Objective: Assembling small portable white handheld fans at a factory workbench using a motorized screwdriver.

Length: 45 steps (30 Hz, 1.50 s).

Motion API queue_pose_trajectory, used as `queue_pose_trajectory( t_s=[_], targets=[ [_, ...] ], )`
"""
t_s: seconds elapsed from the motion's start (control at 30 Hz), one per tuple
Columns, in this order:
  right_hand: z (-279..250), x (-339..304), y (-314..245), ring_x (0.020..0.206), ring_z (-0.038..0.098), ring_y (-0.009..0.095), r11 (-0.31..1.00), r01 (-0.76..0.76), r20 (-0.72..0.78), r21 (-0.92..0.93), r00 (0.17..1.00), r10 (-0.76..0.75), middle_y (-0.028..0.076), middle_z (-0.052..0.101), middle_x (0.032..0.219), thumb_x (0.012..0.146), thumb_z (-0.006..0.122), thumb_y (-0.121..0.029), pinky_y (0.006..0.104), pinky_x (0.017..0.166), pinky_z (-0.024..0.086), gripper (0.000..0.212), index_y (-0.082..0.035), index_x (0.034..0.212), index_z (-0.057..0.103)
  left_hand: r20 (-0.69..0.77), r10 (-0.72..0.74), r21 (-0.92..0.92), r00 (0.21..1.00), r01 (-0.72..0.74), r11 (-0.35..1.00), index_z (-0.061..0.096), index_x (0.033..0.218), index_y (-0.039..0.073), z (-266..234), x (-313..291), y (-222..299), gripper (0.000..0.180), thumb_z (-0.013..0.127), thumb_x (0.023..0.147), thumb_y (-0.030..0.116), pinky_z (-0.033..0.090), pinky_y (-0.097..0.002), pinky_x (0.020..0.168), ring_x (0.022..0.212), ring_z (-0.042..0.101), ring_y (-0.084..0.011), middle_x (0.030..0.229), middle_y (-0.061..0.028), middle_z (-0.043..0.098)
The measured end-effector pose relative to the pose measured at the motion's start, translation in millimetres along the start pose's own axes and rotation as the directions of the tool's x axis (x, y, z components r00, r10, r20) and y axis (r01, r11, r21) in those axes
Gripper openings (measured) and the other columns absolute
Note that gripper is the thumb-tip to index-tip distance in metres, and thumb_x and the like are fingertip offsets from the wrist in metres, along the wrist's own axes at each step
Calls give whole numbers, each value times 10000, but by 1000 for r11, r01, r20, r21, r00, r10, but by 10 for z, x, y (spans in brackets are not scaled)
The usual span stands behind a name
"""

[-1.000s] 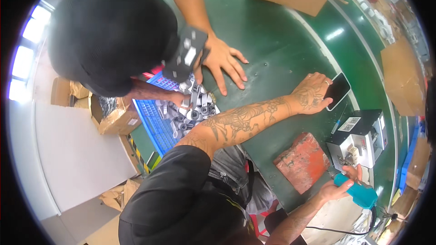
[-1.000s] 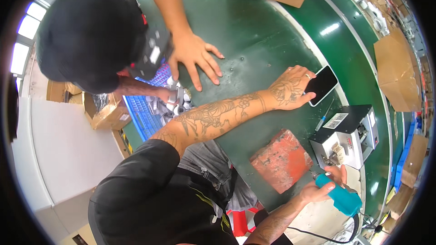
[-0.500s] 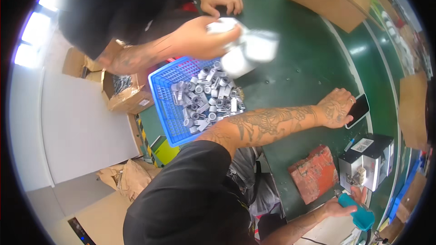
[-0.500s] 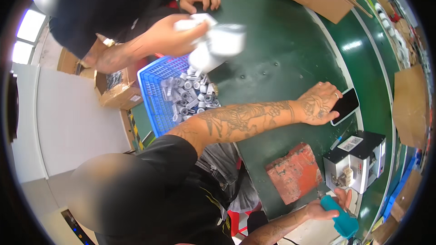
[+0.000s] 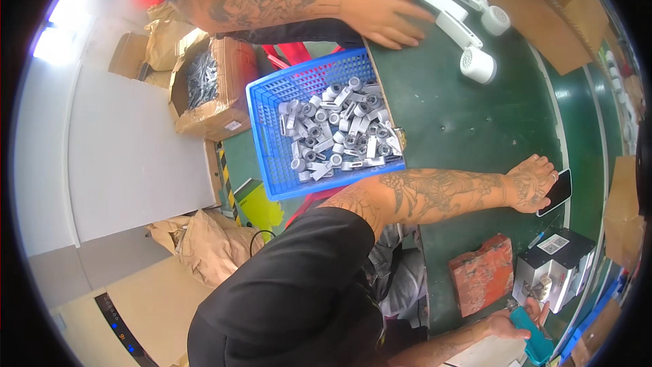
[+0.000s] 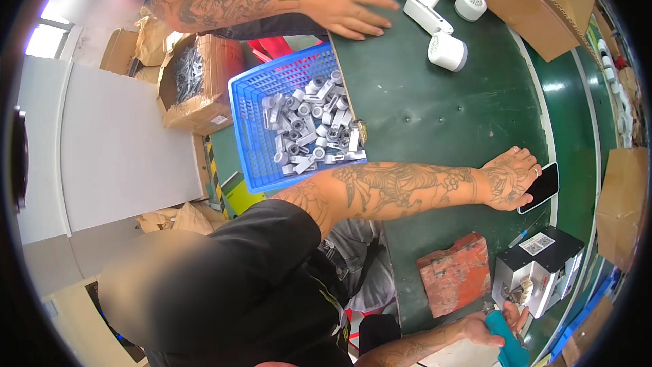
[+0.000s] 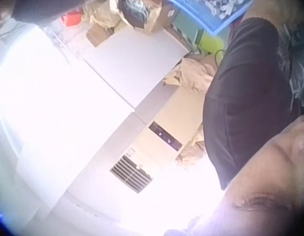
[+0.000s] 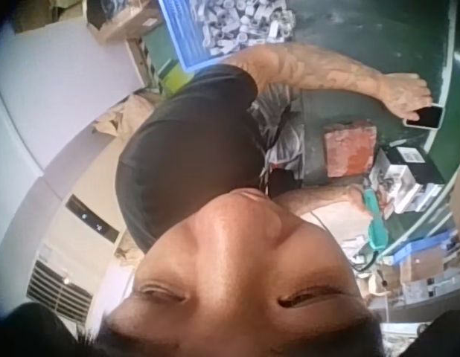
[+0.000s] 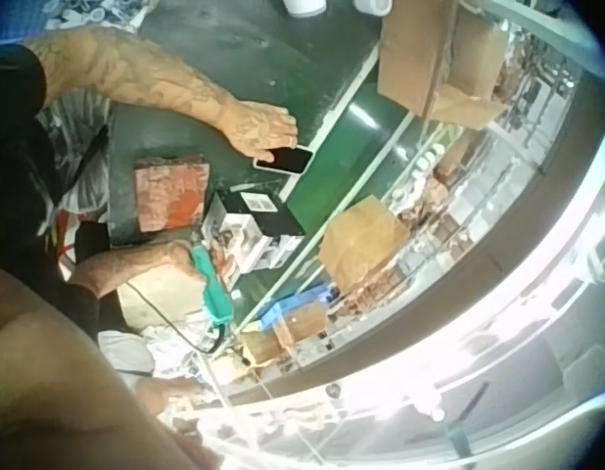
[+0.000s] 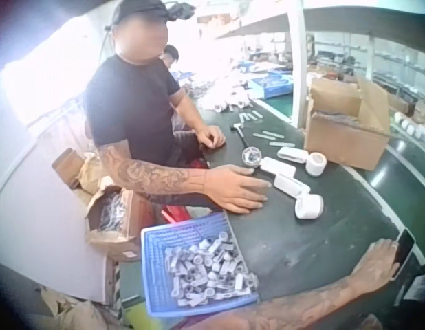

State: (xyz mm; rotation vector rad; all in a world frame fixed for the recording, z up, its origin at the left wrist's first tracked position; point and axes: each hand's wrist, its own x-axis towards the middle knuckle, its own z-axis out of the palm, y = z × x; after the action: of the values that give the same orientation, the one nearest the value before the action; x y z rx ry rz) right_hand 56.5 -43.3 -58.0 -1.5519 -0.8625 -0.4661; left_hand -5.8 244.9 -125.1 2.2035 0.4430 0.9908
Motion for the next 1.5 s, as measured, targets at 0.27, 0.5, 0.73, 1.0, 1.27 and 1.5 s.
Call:
queue_pose_trajectory(
  t_s=[0.27,0.5,0.73,1.0,1.27,1.5],
  targets=[
    [149,-57,-50,809,610,242,998,-52,-3,20,999,53,224,664,969,1032,350,-640,362,805,464,867,188,1177,564,-36,-2,30,999,3,1000,577,1245,-34,-141,-75,-114,522,640,905,356,340,-526,1128,1237,503,-411,1218,-226,576],
    [-27,-77,107,935,616,308,999,-13,57,35,998,11,270,642,1022,1019,375,-659,439,997,425,728,52,1005,528,92,-16,-13,996,18,1000,581,1221,-22,-406,-4,61,502,666,888,343,374,-473,1078,1181,517,-365,1182,-196,583],
    [119,-75,-99,884,618,252,997,-67,9,28,998,67,215,658,972,1015,362,-683,415,951,438,805,93,1006,576,122,-38,26,992,35,999,544,1280,17,-410,11,99,504,635,932,369,371,-508,1106,1226,500,-370,1229,-184,552],
    [9,-143,24,869,601,225,987,-156,42,46,987,154,160,654,937,981,366,-748,353,874,419,937,142,1209,549,133,-59,63,989,51,997,550,1287,12,-451,90,124,501,640,934,357,371,-500,1102,1224,483,-351,1221,-167,551],
    [77,-122,-103,839,571,195,988,-148,39,38,988,147,123,623,897,979,409,-720,360,899,425,909,143,1246,515,159,-90,32,983,86,996,545,1299,20,-483,82,162,485,628,956,352,359,-497,1108,1223,494,-355,1241,-170,562],
    [79,-129,-68,836,576,204,983,-165,45,80,986,162,116,620,871,996,395,-693,373,903,429,859,120,1237,536,131,-55,1,990,55,998,546,1312,54,-517,73,196,447,643,952,301,391,-490,1083,1226,504,-355,1274,-166,560]
  ],
)
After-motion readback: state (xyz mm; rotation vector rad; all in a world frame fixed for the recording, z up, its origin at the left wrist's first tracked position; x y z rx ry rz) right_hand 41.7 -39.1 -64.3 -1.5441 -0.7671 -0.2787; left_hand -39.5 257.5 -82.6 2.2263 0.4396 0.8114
